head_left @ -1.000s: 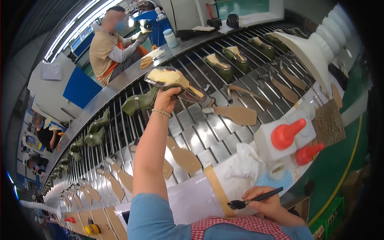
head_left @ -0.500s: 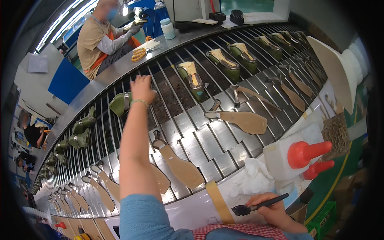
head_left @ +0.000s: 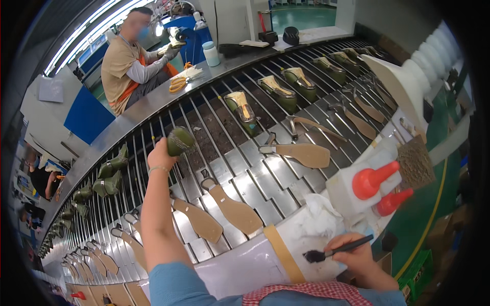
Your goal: The person is using a brush to apply adhesive/glue to the bottom and edges of various shoe components along an assembly line.
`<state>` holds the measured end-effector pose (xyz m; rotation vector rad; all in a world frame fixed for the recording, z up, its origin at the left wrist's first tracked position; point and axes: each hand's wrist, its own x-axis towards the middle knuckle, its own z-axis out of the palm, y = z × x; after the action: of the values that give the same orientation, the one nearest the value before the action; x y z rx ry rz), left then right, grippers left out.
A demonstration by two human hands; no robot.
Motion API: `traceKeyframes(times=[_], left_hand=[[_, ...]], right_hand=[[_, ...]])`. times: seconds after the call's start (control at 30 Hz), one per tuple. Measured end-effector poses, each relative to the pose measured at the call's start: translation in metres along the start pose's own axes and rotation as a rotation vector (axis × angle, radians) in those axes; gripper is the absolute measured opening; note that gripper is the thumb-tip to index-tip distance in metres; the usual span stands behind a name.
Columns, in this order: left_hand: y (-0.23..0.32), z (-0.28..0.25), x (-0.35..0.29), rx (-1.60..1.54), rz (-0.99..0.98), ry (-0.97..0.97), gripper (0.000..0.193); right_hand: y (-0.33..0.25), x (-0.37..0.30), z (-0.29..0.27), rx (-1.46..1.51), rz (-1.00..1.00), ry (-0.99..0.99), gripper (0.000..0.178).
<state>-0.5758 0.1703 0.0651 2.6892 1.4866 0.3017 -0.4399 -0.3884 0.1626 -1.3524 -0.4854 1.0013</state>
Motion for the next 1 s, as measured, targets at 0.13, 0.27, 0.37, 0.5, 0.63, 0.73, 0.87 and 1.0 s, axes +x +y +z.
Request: traceKeyframes(times=[0.13,0.27,0.37,0.5,0.63,0.73,0.87,1.0], left_hand=[[-0.004,-0.067,-0.074,-0.852,0.027,0.283,0.066],[-0.042,-0.108,-0.178,-1.973,-0.017,0.028,0.047],[-0.029,-0.093,-0.233,-2.363,0.005,-0.202,0.051],[-0.018,-0.079,-0.323,-2.291,-0.066,-0.235,0.06],[0.022,-0.083,-0.382,-1.999,-0.055,-0.149,0.062],[0.05,-0.092,-0.407,-1.828,-0.033,-0.147,0.064],[0.071,-0.091,-0.424,-1.752,-0.081,-0.112,0.067],[0.102,-0.081,-0.432,-1.735,-0.081,-0.094,0.073]], right_hand=[[-0.013,-0.017,-0.019,-0.164,-0.203,0.225,0.017],[-0.032,-0.034,-0.043,-0.568,-0.434,0.459,0.019],[-0.036,-0.035,-0.071,-0.829,-0.385,0.562,0.02],[-0.019,-0.033,-0.085,-1.038,-0.277,0.518,0.021],[0.003,-0.025,-0.092,-1.099,-0.3,0.426,0.021],[0.009,-0.02,-0.094,-1.135,-0.246,0.403,0.02],[0.003,-0.025,-0.093,-1.05,-0.253,0.399,0.02],[0.003,-0.023,-0.095,-1.056,-0.266,0.404,0.021]])
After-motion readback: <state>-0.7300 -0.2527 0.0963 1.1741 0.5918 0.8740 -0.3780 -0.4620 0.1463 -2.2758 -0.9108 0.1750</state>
